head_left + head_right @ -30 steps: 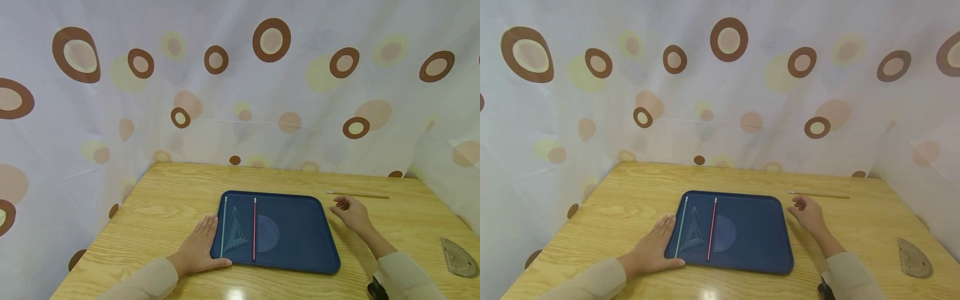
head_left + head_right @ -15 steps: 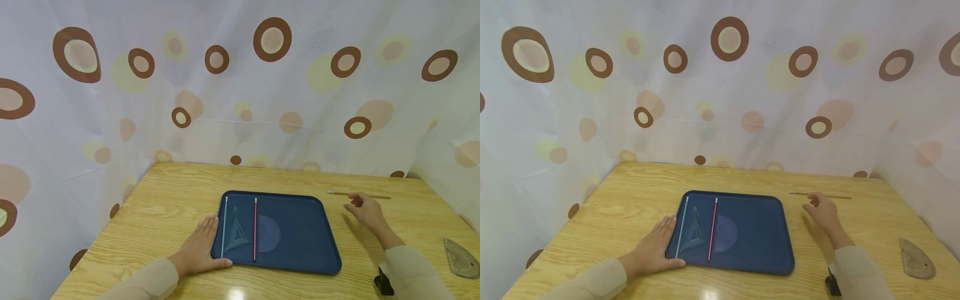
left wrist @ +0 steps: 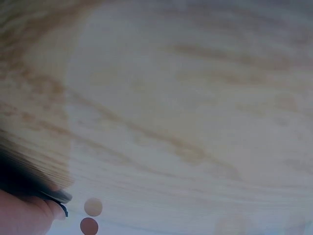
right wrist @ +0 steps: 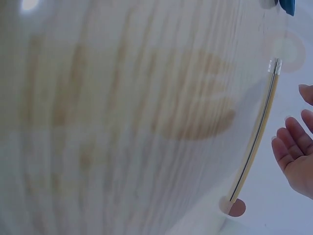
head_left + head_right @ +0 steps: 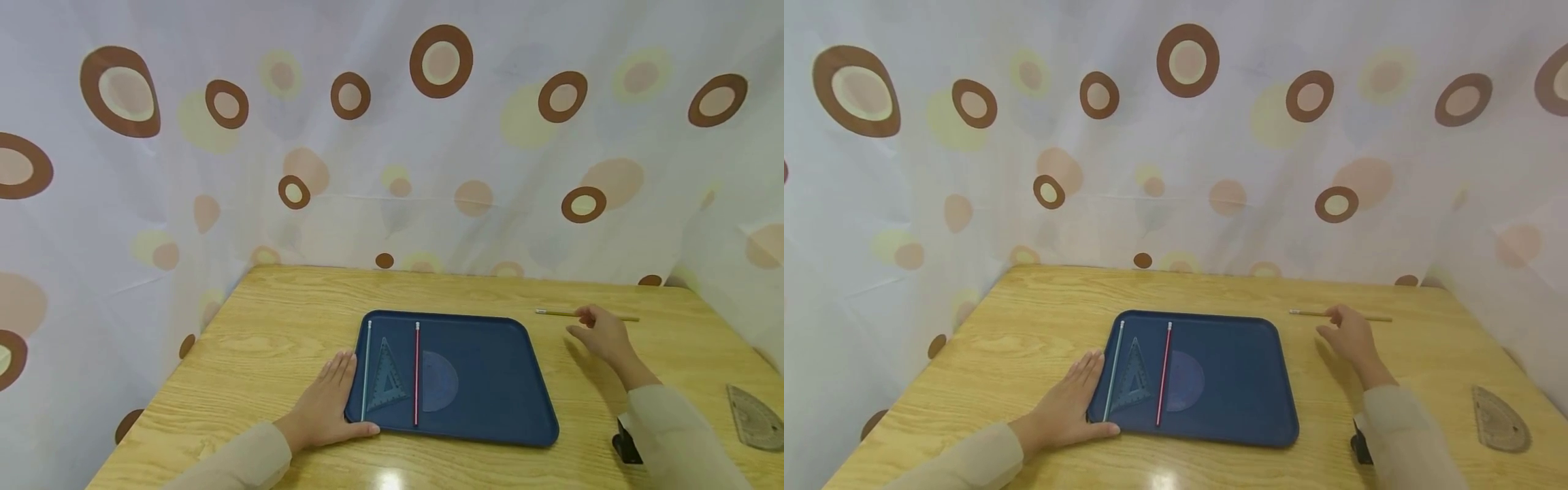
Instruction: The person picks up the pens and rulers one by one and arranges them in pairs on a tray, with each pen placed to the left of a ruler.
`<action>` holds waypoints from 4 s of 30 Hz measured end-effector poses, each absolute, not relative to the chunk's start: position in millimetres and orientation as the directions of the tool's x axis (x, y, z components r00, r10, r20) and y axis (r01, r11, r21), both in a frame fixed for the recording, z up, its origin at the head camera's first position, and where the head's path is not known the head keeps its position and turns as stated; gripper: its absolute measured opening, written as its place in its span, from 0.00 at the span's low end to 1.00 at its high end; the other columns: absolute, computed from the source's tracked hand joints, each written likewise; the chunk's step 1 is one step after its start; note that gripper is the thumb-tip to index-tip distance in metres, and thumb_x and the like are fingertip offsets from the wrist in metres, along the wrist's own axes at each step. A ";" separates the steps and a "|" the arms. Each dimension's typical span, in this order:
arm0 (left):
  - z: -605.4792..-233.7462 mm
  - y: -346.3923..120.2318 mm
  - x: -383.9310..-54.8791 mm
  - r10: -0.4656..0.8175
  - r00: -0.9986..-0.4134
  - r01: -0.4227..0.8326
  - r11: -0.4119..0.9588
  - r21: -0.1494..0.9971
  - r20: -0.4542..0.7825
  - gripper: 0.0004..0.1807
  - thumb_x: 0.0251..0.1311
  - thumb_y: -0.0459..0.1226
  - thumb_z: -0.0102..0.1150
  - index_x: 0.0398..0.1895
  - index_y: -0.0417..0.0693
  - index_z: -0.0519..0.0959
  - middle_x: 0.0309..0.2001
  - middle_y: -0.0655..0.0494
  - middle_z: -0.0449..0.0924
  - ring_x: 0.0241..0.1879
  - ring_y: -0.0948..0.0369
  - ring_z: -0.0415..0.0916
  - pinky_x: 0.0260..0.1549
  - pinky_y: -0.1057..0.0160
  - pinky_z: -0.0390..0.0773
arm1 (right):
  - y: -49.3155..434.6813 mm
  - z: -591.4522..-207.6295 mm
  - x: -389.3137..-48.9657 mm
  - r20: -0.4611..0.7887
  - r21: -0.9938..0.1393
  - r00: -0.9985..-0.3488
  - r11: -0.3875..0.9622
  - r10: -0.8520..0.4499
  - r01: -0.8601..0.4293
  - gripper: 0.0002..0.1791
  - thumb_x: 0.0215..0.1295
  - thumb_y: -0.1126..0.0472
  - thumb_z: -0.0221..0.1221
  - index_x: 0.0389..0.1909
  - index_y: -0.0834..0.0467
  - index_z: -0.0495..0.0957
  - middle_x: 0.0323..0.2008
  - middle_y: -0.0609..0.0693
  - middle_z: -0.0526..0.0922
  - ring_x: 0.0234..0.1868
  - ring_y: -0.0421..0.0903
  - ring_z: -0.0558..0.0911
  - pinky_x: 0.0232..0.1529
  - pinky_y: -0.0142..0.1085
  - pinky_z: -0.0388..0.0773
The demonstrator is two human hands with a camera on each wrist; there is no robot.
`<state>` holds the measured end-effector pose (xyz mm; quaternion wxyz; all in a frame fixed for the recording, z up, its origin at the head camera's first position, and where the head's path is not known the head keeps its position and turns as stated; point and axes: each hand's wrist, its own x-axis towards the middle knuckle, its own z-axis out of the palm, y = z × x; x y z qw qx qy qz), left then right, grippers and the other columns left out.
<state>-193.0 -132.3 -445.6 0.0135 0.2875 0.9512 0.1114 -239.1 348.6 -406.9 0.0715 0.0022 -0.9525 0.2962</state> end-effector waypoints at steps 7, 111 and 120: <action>-446.4 -132.8 -192.2 0.547 -0.837 0.540 0.812 0.220 0.037 0.63 0.46 0.74 0.45 0.71 0.33 0.46 0.72 0.39 0.44 0.73 0.46 0.41 0.70 0.50 0.48 | 350.0 -407.0 -251.5 0.139 -0.528 -0.990 0.846 0.005 -0.070 0.24 0.64 0.62 0.54 0.54 0.76 0.66 0.53 0.78 0.67 0.53 0.73 0.67 0.50 0.61 0.68; -442.0 -133.1 -192.9 0.542 -0.840 0.528 0.814 0.241 0.011 0.63 0.47 0.73 0.45 0.71 0.33 0.45 0.73 0.39 0.44 0.73 0.47 0.41 0.70 0.50 0.49 | 377.1 -417.3 -275.1 0.041 -0.325 -0.994 0.939 -0.104 -0.112 0.11 0.62 0.67 0.52 0.37 0.74 0.73 0.27 0.63 0.77 0.26 0.51 0.75 0.27 0.45 0.74; -443.7 -132.9 -192.7 0.541 -0.841 0.528 0.818 0.227 0.007 0.63 0.46 0.74 0.44 0.71 0.34 0.45 0.73 0.40 0.44 0.73 0.48 0.41 0.70 0.51 0.50 | 367.6 -409.3 -267.4 0.021 -0.317 -0.994 0.942 -0.107 -0.109 0.08 0.60 0.71 0.49 0.36 0.74 0.73 0.28 0.63 0.75 0.27 0.51 0.74 0.27 0.43 0.73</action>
